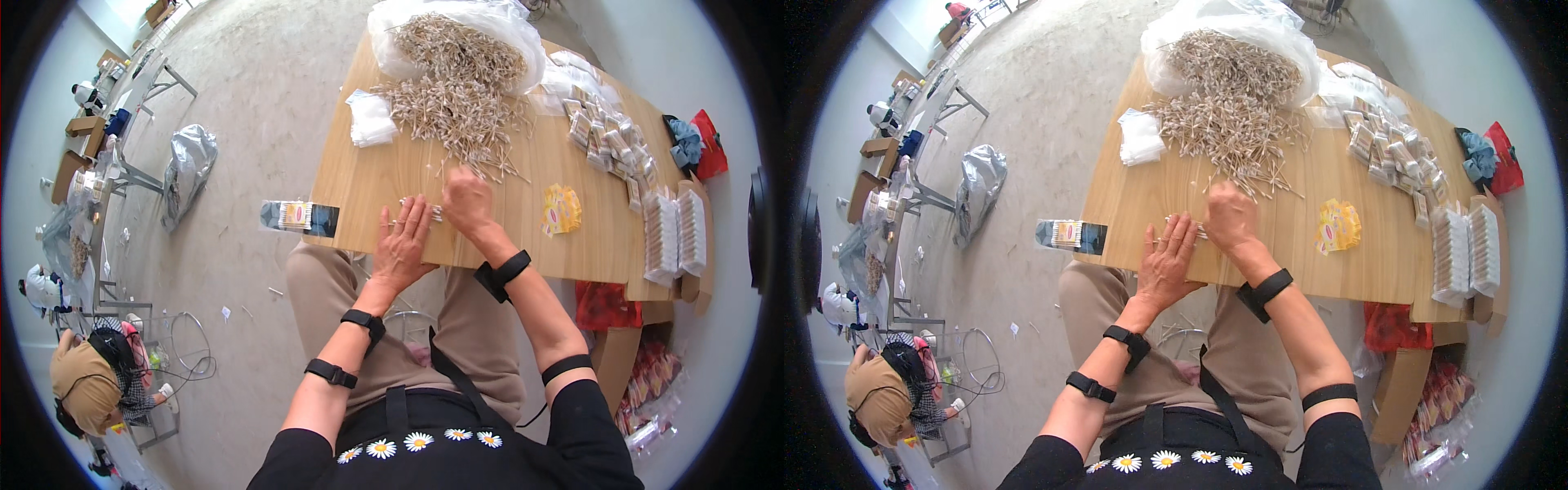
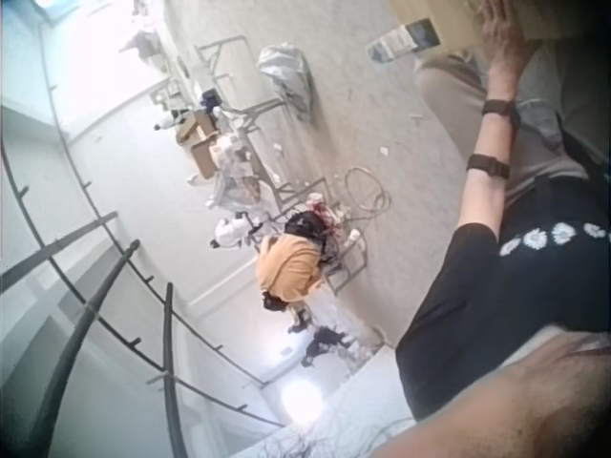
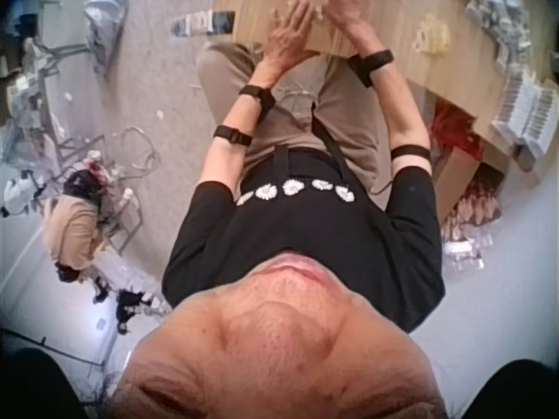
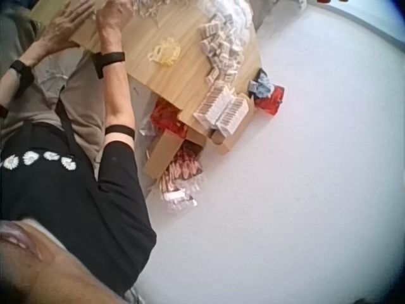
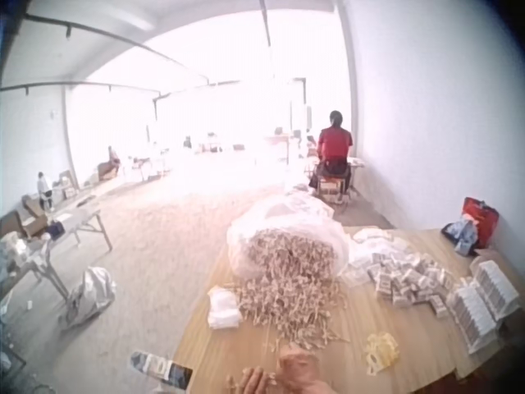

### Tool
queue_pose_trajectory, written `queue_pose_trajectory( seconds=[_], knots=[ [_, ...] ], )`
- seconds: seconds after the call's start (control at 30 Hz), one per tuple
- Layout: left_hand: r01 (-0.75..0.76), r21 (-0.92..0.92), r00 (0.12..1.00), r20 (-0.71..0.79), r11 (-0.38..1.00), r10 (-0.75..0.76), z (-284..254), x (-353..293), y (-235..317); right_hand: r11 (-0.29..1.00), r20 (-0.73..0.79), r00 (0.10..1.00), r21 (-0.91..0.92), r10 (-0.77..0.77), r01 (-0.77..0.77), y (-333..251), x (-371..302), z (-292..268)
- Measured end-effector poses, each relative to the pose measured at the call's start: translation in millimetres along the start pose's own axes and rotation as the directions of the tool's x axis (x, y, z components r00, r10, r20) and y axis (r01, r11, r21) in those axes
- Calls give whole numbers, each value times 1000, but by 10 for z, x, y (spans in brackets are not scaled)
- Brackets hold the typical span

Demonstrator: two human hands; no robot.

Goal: Packaging cotton swabs into small plastic bags.

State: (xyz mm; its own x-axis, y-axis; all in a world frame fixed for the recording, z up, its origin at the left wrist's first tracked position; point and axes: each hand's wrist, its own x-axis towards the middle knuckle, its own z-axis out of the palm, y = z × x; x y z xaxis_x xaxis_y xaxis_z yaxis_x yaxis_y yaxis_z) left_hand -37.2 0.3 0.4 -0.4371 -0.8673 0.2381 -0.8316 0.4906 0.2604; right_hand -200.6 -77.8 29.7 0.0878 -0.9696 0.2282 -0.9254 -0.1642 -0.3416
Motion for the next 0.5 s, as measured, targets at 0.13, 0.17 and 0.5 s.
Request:
queue_pose_trajectory(
  seconds=[0.13, 0.17, 0.5],
  knots=[
    [-14, 3, 1000, -16, 1000, 14, 20, 21, 9, 995, 81, 992, 38, -93, 90, -43, -121, 121],
    [-15, 2, 1000, 0, 1000, 15, 5, 23, 14, 992, 49, 996, 98, -81, 75, -39, -153, 125],
    [-10, -7, 1000, -14, 1000, 10, 19, 28, 14, 971, -8, 999, 239, 34, -31, 134, -105, 193]
  ],
)
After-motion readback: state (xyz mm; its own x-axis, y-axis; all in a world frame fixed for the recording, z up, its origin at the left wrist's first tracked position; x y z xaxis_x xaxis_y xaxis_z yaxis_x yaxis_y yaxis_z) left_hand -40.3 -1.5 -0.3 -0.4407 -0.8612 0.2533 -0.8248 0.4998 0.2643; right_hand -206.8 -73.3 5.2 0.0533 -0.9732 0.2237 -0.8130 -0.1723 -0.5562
